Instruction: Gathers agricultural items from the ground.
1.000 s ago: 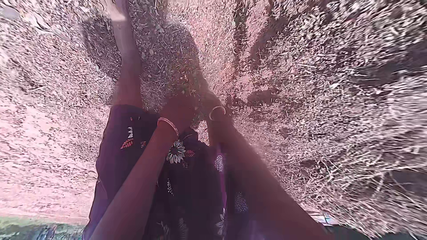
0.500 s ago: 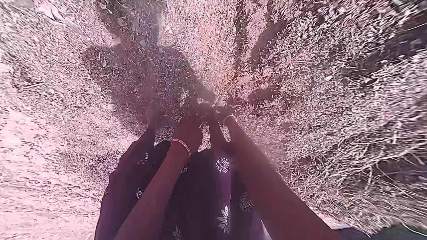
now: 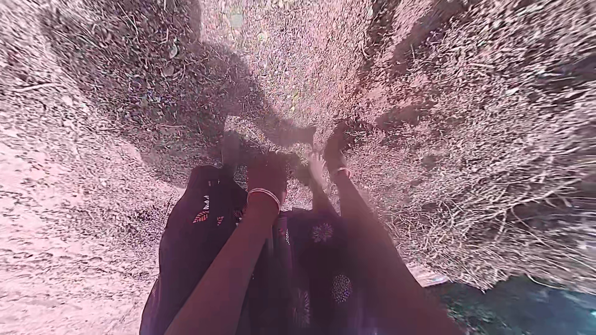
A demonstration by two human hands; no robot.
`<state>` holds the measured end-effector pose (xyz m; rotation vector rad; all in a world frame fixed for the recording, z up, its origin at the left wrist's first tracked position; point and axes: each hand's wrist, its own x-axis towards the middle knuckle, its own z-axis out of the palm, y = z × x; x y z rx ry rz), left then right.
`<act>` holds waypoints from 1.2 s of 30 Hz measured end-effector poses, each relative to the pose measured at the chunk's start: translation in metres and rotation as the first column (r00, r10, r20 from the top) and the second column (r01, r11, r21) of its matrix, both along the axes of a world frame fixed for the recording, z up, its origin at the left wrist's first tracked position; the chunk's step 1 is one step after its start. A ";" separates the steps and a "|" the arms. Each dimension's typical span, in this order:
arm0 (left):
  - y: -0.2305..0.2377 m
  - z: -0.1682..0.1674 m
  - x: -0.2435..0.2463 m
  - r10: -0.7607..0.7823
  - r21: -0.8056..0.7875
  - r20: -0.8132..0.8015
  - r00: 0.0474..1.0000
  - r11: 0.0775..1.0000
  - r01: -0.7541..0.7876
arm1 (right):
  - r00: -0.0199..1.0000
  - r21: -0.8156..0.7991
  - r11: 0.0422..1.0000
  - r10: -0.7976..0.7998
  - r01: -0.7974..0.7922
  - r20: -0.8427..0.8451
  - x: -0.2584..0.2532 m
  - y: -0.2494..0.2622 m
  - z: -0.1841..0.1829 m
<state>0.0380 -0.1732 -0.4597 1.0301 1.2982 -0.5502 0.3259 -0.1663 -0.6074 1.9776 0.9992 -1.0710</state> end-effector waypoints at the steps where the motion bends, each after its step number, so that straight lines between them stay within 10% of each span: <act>1: -0.003 0.003 0.003 -0.010 -0.014 0.019 1.000 1.000 0.010 | 1.000 -0.043 0.999 -0.008 0.006 -0.028 -0.007 -0.006 0.001; 17: -0.125 0.016 0.136 0.277 0.236 0.049 0.960 0.930 -0.281 | 0.695 0.073 0.702 0.712 -0.708 -0.102 0.015 0.134 -0.098; 24: -0.152 -0.025 0.161 -0.005 -0.184 0.200 0.980 0.982 0.043 | 0.825 -0.023 0.873 0.453 -0.488 -0.337 0.038 0.022 -0.109; 28: -0.126 -0.036 0.146 -0.043 -0.171 0.118 0.992 0.983 0.063 | 0.654 -0.100 0.846 0.323 -0.523 -0.684 0.032 0.005 -0.048; 36: -0.123 -0.042 0.132 0.022 -0.097 0.001 1.000 0.995 -0.022 | 0.575 -0.026 0.574 0.817 -0.818 -0.041 0.054 0.075 -0.119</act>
